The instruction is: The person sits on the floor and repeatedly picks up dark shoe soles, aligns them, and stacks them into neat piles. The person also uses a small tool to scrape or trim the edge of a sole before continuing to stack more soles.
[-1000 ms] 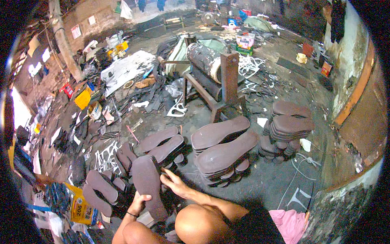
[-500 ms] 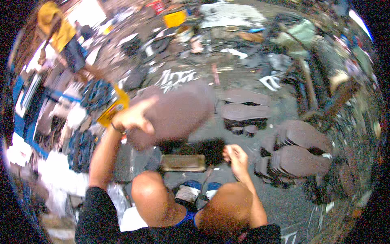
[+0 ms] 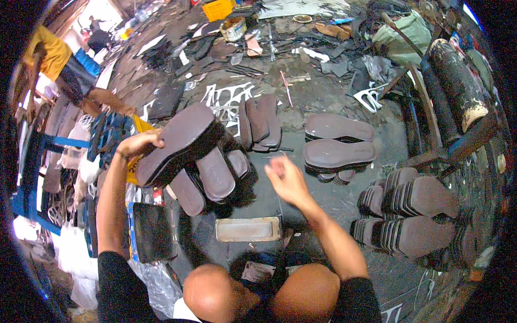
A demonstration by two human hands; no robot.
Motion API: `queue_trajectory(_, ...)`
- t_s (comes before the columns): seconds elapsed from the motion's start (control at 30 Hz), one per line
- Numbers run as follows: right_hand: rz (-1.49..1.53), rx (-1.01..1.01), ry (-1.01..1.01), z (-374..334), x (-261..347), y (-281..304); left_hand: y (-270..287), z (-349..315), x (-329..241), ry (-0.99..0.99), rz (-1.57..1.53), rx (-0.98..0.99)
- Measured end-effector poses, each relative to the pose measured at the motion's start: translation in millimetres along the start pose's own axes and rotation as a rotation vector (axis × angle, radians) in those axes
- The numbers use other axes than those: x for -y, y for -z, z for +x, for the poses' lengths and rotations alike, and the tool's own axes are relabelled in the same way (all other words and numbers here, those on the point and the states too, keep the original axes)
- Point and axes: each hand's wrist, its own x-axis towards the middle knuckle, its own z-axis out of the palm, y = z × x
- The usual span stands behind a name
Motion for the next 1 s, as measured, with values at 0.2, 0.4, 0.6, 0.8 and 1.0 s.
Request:
queue_trajectory(0.2, -0.47, -0.166, -0.5, 197.1, -14.4, -45.5, -12.7, -35.5, -23.2, -0.266, 0.385, -0.395)
queue_trajectory(0.4, -0.438, 0.006, -0.81, 226.9, -69.6, -53.7, -133.9, -150.3, -34.7, -0.752, 0.216, -0.948)
queue_trajectory(0.6, -0.505, 0.053, -0.778, 221.2, -49.9, -65.5, -205.8, -125.9, -40.5, -0.689, 0.066, -0.373)
queue_trajectory(0.8, -0.449, -0.052, -0.594, 210.8, -34.8, -57.6, -234.2, -82.7, -54.3, -0.653, 0.144, -0.114)
queue_trajectory(1.0, -0.728, -0.136, -0.226, 182.5, 24.4, -4.4, -275.5, -44.4, -27.3, -0.685, -0.067, -0.053)
